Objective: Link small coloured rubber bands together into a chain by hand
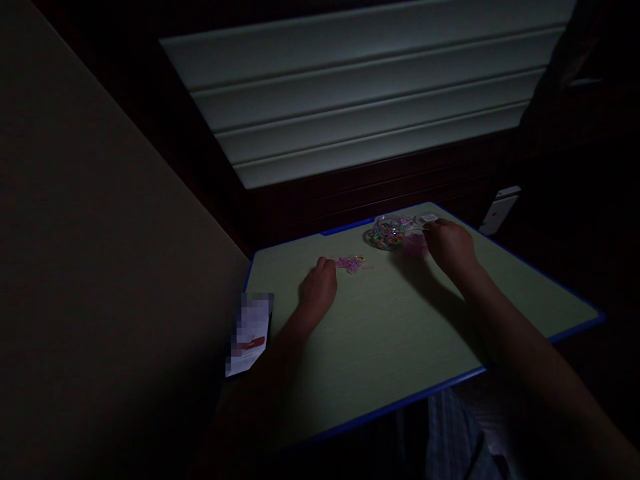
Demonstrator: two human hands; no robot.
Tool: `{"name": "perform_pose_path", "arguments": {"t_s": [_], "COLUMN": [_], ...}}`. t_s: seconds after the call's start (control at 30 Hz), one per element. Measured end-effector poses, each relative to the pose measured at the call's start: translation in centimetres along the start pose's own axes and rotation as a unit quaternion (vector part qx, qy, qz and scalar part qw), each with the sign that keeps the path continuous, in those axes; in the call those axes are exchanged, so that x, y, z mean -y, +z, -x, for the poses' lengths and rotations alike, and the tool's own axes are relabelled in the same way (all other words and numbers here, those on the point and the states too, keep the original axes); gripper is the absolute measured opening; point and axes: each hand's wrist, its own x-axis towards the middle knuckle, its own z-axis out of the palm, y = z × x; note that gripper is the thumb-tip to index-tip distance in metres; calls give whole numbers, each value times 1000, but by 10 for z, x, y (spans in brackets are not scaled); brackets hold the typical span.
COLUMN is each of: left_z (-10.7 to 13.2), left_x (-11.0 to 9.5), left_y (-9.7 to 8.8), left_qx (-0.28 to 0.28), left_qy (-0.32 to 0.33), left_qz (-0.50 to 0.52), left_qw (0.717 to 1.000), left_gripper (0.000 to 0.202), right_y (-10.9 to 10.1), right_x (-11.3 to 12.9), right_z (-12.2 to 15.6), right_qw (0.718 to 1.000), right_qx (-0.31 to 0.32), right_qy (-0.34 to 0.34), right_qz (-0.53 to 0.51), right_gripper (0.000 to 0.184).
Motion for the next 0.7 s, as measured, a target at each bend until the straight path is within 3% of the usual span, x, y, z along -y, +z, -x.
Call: {"name": "perform_pose_path", "arguments": {"t_s": [0.4,0.53,0.7], "left_z": [-1,1,4], "left_x": [3,0,-7], "left_y": [2,-1,-5], "left_qx": [63,81,93], "left_qy": [15,53,49], "left_qz": [-61,-84,-100], "left_qw": [996,992,989], "left_gripper": [31,28,29], "right_y": [-3,-3,-7], "right_x": [8,8,15], "right_z": [1,2,3], "right_qw": [999,999,997], "right_qx": [2,6,20], "right_qy": [-17,-20,-44], "right_qz": [-37,-38,-60], "right_gripper": [32,32,32]}}
